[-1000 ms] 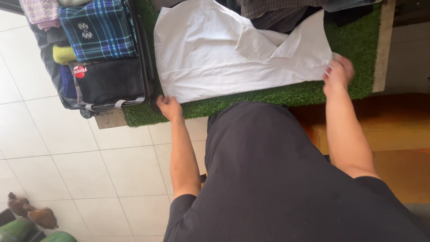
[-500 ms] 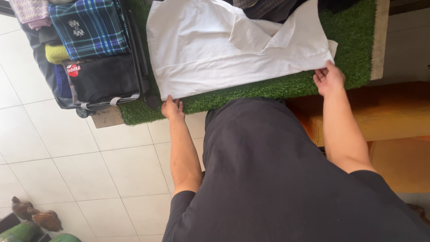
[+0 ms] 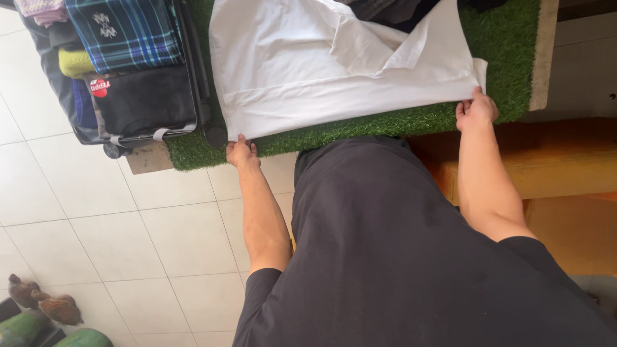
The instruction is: The person folds a light-colored cloth and a white t-shirt by hand and places them inside a suitcase already containing several other items of clothing.
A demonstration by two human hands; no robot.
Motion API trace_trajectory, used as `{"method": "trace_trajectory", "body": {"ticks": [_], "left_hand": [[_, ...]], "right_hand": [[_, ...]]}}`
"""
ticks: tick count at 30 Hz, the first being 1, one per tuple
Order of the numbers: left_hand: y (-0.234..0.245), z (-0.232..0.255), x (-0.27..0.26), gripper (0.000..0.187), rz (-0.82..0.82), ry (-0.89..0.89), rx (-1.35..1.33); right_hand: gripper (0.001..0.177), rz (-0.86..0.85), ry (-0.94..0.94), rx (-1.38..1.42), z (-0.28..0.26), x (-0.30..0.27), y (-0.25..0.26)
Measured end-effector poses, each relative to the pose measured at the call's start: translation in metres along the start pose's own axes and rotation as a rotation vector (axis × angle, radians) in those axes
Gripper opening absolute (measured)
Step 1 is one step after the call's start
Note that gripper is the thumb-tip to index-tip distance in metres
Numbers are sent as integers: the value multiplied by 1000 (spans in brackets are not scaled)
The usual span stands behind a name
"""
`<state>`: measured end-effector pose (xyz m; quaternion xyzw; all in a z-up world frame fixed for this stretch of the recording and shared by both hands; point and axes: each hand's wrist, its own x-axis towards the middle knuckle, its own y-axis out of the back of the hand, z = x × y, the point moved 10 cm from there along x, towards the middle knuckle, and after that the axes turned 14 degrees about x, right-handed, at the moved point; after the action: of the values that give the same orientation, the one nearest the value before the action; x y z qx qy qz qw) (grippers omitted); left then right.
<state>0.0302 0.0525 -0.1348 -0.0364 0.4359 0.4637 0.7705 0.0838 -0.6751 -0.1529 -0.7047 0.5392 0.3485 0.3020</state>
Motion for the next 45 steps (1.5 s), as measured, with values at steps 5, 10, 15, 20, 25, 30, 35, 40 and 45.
{"method": "trace_trajectory", "body": {"ticks": [5, 10, 15, 20, 25, 30, 35, 40, 45], "left_hand": [[15, -11, 6, 27, 47, -28, 95], [30, -28, 5, 24, 43, -47, 117], [46, -30, -8, 33, 192, -186, 379], [18, 11, -42, 22, 229, -565, 594], [-79, 33, -99, 15, -106, -763, 599], [-138, 31, -141, 12, -347, -756, 493], [-186, 10, -153, 19, -510, -791, 682], [-254, 8, -205, 40, -800, -877, 879], [-278, -18, -269, 49, -1145, -315, 1046]], "right_hand": [[30, 51, 28, -1, -1, 1, 27], [27, 55, 75, -65, -5, -8, 54], [31, 5, 342, -398, -27, -25, 53], [34, -129, 907, -738, -57, -67, -5], [31, -630, 247, -613, 18, -89, -102], [30, -686, 142, -807, 39, -117, -144], [46, -800, 211, -695, 45, -134, -155], [67, -911, 335, -631, 48, -163, -120], [83, -1170, 145, -515, 74, -182, -86]]}}
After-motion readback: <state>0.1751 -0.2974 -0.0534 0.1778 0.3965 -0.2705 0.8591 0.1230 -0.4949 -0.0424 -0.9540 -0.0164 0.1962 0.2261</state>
